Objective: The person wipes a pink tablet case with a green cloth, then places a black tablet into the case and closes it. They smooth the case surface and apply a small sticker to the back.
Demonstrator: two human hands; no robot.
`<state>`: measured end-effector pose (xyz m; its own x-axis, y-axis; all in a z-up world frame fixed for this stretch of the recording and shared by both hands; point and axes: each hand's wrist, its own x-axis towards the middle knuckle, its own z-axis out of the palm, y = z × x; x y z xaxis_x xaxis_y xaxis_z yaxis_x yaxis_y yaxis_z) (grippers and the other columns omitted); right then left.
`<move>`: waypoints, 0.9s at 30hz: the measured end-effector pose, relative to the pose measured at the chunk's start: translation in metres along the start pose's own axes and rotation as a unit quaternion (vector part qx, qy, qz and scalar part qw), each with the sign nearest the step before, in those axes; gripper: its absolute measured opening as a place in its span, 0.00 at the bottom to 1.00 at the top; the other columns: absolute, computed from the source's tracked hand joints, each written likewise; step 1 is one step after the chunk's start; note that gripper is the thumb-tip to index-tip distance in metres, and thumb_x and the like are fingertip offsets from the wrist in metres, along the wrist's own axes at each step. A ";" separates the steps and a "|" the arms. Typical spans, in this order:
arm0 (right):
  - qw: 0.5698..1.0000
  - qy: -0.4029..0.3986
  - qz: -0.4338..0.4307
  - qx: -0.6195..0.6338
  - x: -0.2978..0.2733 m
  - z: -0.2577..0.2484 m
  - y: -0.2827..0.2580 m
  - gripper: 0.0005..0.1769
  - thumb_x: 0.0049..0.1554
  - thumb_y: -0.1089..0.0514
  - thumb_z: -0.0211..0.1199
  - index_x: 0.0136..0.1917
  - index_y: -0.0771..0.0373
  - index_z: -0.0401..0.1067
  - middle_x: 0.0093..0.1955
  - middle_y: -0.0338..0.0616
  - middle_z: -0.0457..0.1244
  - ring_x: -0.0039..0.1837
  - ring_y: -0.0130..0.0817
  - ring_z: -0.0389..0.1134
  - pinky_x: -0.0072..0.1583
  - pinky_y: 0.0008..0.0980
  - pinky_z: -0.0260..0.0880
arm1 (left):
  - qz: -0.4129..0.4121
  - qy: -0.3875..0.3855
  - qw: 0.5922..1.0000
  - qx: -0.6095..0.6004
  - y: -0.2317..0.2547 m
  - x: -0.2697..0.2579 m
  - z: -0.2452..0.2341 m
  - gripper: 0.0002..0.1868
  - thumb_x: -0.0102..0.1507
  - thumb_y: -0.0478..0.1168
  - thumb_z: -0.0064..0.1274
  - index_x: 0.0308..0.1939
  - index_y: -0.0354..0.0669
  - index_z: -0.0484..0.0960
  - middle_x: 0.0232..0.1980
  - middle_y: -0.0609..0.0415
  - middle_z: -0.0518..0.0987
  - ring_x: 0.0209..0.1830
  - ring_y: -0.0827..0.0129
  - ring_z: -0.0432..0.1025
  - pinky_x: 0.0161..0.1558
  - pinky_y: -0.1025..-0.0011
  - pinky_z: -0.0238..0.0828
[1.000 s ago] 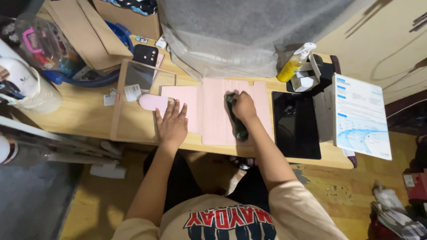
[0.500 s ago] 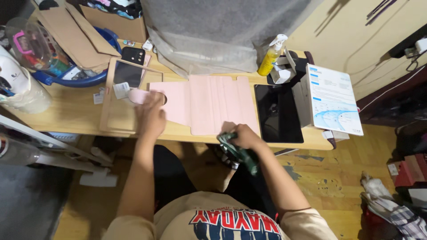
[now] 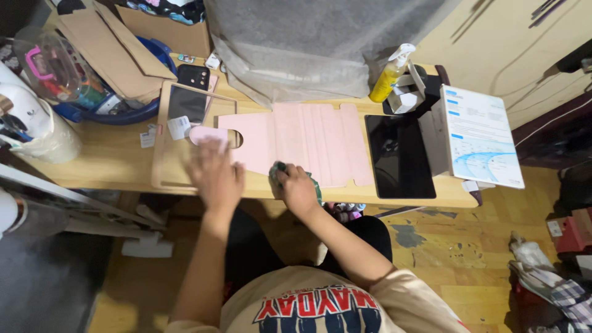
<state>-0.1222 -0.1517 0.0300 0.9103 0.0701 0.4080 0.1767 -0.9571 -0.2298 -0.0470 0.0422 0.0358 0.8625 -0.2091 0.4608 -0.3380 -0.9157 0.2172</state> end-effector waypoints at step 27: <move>0.990 0.014 0.053 0.131 0.159 0.057 0.021 0.11 0.46 0.64 0.69 0.44 0.62 0.81 0.48 0.57 0.67 0.51 0.56 0.69 0.55 0.48 0.71 | -0.078 -0.074 0.895 -0.433 -0.019 0.042 0.045 0.34 0.73 0.45 0.34 0.83 0.50 0.43 0.71 0.39 0.72 0.70 0.42 0.68 0.65 0.57 0.67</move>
<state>0.0472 -0.1447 0.0397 0.9189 -0.0385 0.3926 0.1747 -0.8525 -0.4926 0.0126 0.0351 0.0130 0.9431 -0.2044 0.2621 -0.3197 -0.3424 0.8835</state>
